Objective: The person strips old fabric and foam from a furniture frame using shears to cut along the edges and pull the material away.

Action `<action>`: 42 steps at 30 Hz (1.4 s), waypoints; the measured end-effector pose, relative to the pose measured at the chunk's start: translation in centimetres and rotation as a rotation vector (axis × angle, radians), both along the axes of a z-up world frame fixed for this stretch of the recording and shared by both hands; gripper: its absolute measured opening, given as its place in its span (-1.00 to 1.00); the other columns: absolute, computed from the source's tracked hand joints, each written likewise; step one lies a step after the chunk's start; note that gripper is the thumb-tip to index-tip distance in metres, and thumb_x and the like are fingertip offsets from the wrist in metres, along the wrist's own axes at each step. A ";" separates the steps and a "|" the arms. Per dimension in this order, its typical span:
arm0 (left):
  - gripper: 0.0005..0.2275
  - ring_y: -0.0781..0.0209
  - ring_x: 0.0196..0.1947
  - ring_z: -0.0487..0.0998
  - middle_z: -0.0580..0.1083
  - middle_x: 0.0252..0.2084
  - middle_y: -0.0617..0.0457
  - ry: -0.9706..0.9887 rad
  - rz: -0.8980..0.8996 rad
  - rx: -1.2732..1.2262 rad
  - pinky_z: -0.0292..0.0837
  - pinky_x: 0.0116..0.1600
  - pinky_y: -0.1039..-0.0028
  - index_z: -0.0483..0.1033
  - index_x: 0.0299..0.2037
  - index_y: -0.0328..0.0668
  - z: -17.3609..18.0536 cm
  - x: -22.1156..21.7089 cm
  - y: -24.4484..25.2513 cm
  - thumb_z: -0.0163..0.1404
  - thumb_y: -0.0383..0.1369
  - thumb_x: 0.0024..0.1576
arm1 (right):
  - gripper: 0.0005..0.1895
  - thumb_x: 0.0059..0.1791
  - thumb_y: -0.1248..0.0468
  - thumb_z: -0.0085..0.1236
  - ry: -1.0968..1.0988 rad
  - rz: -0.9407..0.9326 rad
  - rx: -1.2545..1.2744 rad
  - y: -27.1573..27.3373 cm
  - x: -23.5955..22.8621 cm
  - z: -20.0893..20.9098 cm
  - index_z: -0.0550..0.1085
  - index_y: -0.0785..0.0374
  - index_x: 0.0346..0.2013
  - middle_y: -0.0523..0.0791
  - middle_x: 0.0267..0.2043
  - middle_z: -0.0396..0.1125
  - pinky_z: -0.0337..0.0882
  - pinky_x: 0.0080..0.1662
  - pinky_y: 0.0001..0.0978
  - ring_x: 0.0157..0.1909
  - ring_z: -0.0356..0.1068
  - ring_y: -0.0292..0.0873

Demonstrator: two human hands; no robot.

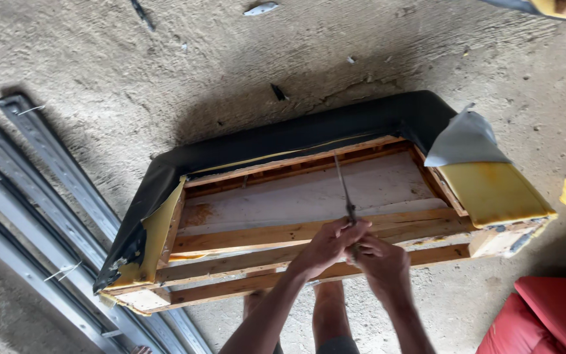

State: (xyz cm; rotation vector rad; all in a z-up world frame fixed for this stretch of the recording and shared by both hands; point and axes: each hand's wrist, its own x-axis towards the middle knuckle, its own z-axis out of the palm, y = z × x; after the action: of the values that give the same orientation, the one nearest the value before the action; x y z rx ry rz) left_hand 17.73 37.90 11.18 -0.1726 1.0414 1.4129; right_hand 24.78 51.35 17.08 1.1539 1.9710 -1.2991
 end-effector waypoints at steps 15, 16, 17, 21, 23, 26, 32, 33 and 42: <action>-0.39 -0.24 0.42 0.10 0.12 0.41 -0.24 1.039 -1.008 -1.176 0.09 0.33 -0.04 0.06 0.40 -0.27 -26.7 -8.5 -13.0 0.02 -0.38 0.15 | -0.70 0.15 0.14 0.33 0.413 0.533 0.917 4.8 3.3 -13.5 0.54 0.25 -0.36 -0.15 -0.41 0.48 0.02 -0.62 -0.50 -0.70 0.08 -0.42; -0.44 -0.21 0.40 0.13 0.17 0.37 -0.21 1.068 -1.009 -1.154 0.12 0.34 -0.02 0.11 0.38 -0.27 -27.2 -9.0 -14.0 0.02 -0.39 0.17 | -0.68 0.17 0.13 0.33 0.416 0.577 0.992 5.0 3.7 -14.0 0.53 0.23 -0.37 -0.16 -0.37 0.49 0.01 -0.61 -0.51 -0.69 0.06 -0.43; -0.48 -0.17 0.38 0.16 0.21 0.33 -0.17 1.097 -1.010 -1.132 0.15 0.34 0.00 0.15 0.35 -0.26 -27.4 -8.9 -14.7 0.02 -0.39 0.18 | -0.68 0.16 0.11 0.33 0.392 0.563 0.965 5.0 4.3 -14.1 0.54 0.23 -0.36 -0.17 -0.41 0.46 0.00 -0.63 -0.52 -0.72 0.03 -0.43; -0.64 -0.09 0.28 0.32 0.31 0.26 -0.10 0.939 -0.942 -1.151 0.24 0.33 0.05 0.31 0.27 -0.19 -27.1 -10.6 -16.5 -0.01 -0.41 0.27 | -0.64 0.15 0.03 0.33 0.331 0.530 0.923 5.1 4.5 -13.6 0.55 0.22 -0.37 -0.25 -0.56 0.37 -0.02 -0.64 -0.51 -0.76 -0.03 -0.43; -0.68 -0.07 0.24 0.32 0.31 0.22 -0.07 0.879 -0.949 -1.185 0.24 0.29 0.04 0.34 0.21 -0.14 -26.6 -11.1 -17.5 -0.01 -0.42 0.24 | -0.61 0.15 0.00 0.33 0.297 0.522 0.911 5.0 4.6 -13.6 0.55 0.21 -0.38 -0.28 -0.61 0.34 -0.02 -0.63 -0.50 -0.77 -0.03 -0.41; -0.67 -0.10 0.26 0.28 0.29 0.23 -0.05 0.922 -0.997 -1.168 0.23 0.25 0.01 0.32 0.21 -0.12 -25.8 -11.8 -18.9 -0.02 -0.39 0.24 | -0.62 0.15 -0.01 0.33 0.245 0.488 0.890 5.3 4.3 -13.5 0.55 0.19 -0.37 -0.29 -0.61 0.34 0.00 -0.62 -0.51 -0.77 0.00 -0.41; -0.58 -0.11 0.27 0.25 0.29 0.23 -0.16 0.924 -1.201 -1.248 0.22 0.23 0.02 0.29 0.25 -0.17 -29.2 -11.8 -25.2 0.01 -0.31 0.19 | -0.67 0.16 0.00 0.35 0.220 0.482 0.871 5.3 4.5 -13.5 0.56 0.15 -0.32 -0.28 -0.52 0.41 0.04 -0.59 -0.59 -0.72 0.10 -0.45; -0.58 -0.08 0.26 0.25 0.30 0.21 -0.12 0.975 -1.182 -1.296 0.21 0.23 0.04 0.29 0.26 -0.16 -30.3 -11.5 -26.7 0.00 -0.29 0.19 | -0.69 0.15 0.02 0.34 0.211 0.487 0.882 5.5 4.8 -13.6 0.57 0.14 -0.31 -0.28 -0.51 0.42 0.04 -0.59 -0.60 -0.72 0.11 -0.46; -0.70 0.02 0.20 0.33 0.42 0.12 -0.02 1.019 -1.295 -1.300 0.20 0.24 0.22 0.49 0.17 -0.16 -32.6 -11.8 -32.3 -0.06 -0.30 0.27 | -0.71 0.16 0.08 0.35 0.179 0.560 0.923 5.9 6.2 -14.0 0.56 0.20 -0.30 -0.26 -0.46 0.47 0.11 -0.55 -0.62 -0.68 0.21 -0.43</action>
State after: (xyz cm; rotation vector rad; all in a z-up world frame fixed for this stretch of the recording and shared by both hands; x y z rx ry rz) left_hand 5.94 5.55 -21.39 0.3141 2.1784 -0.6163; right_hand 30.93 57.24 3.07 0.7114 2.8566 -0.1733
